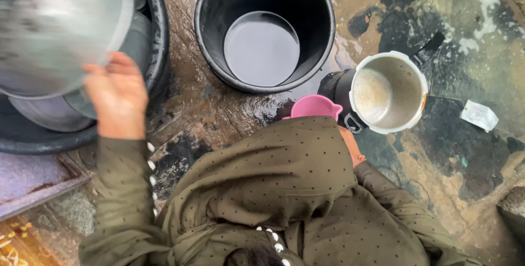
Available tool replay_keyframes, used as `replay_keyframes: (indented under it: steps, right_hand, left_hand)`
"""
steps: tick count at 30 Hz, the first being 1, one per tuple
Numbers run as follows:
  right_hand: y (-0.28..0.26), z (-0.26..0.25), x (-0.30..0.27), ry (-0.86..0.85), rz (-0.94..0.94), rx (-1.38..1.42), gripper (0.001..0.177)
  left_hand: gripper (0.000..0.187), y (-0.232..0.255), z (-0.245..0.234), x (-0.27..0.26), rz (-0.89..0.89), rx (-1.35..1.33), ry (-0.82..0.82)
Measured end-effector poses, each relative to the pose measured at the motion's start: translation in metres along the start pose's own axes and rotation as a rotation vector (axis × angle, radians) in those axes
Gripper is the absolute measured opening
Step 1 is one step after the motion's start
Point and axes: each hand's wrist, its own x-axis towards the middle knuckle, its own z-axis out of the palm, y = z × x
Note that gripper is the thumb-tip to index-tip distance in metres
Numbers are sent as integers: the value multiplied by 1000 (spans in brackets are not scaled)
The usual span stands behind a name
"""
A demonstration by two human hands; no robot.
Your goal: The person scrubs several metal pots and a pressure cooker lid using a scourer and water from a pink cup, then rinses the items and places them aside on a wet stone floor.
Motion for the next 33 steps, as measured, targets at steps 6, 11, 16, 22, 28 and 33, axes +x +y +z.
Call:
replay_keyframes:
  steps: [6,11,16,22,28,33]
  right_hand:
    - [-21,-13,-10,132,-145,85,37]
    - [-41,-24,2,-82,71,-257,38]
    - [-8,-10,11,66,-191,-420,26]
    - [-22,-23,7,126,147,218,38]
    - [-25,-74,-7,508,120,-324,41]
    - [19,-71,-44,394,452,-151,34]
  left_hand:
    - [2,110,-20,72,249,-32,258]
    - [6,3,50,-2,-119,264,26]
    - [27,-165,152,-76,-631,523,-304]
    - [25,-328,184,-111,-816,1029,-1082]
    - [36,-449,156,-94,-165,1751,-1559]
    - [75,-555,114,-82,101,2038,-1360]
